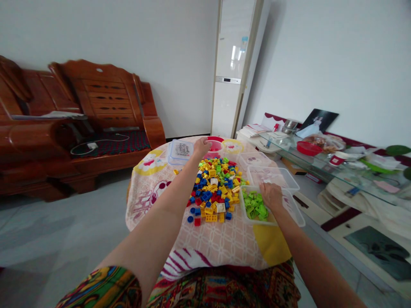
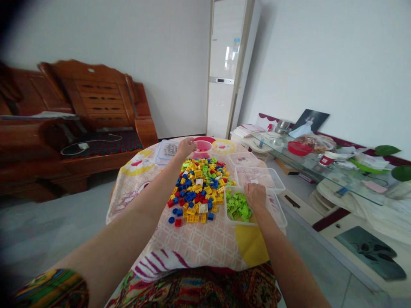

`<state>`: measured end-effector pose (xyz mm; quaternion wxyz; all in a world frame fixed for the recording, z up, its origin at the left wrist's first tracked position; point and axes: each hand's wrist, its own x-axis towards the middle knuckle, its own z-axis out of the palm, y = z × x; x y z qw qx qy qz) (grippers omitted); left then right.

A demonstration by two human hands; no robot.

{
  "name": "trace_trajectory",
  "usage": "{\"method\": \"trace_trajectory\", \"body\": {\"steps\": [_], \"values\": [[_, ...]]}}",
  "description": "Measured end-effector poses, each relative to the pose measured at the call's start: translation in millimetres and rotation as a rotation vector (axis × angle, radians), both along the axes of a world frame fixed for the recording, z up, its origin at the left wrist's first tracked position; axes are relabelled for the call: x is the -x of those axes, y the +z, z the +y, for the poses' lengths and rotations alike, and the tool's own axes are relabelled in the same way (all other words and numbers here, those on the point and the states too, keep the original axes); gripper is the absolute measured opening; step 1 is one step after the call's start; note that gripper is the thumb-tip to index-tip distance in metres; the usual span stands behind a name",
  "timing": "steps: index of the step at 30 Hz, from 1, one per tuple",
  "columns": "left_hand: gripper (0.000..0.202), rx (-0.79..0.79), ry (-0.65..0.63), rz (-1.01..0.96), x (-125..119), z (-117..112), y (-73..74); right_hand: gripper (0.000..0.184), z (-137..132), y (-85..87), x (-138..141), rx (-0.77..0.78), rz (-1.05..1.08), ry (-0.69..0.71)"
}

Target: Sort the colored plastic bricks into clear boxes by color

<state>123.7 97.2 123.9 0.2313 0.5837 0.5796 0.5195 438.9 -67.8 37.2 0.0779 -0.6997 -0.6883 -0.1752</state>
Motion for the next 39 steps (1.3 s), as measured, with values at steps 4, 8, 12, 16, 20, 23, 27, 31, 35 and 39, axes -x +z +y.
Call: {"method": "trace_trajectory", "body": {"steps": [4, 8, 12, 16, 20, 23, 27, 31, 35, 39], "values": [[0.050, 0.014, 0.085, 0.034, 37.6, -29.9, -23.8, 0.049, 0.6, -0.8, -0.9, 0.016, 0.012, -0.001], [0.044, 0.050, 0.272, 0.132, 86.3, -65.8, -56.9, 0.049, 1.2, -2.4, -1.2, -0.005, 0.011, 0.006], [0.039, 0.215, 0.445, 0.153, 120.3, -87.1, -90.0, 0.049, 2.1, -2.7, -0.4, 0.005, -0.001, 0.009], [0.037, 0.238, 0.451, 0.139, 125.8, -94.0, -109.1, 0.047, 5.7, -0.1, -8.0, 0.033, 0.006, -0.002], [0.039, 0.244, 0.468, 0.183, 118.7, -92.8, -110.8, 0.038, 14.7, 15.3, -16.7, 0.155, 0.131, 0.106], [0.042, 0.259, 0.462, 0.182, 115.1, -91.5, -109.4, 0.029, 20.5, 33.6, 4.4, 0.135, 0.213, 0.247], [0.044, 0.282, 0.442, 0.174, 114.0, -93.1, -109.0, 0.030, 22.4, 47.8, 79.6, 0.162, 0.327, 0.525], [0.039, 0.269, 0.401, 0.210, 115.7, -98.4, -108.9, 0.028, 26.1, 42.5, 150.3, 0.220, 0.270, 0.642], [0.035, 0.239, 0.299, 0.297, 118.0, -101.4, -109.0, 0.020, 32.5, 30.6, 173.6, 0.254, 0.128, 0.580], [0.035, 0.230, 0.289, 0.305, 119.1, -100.2, -111.0, 0.026, 37.0, 27.2, 166.9, 0.200, 0.159, 0.577]]}}
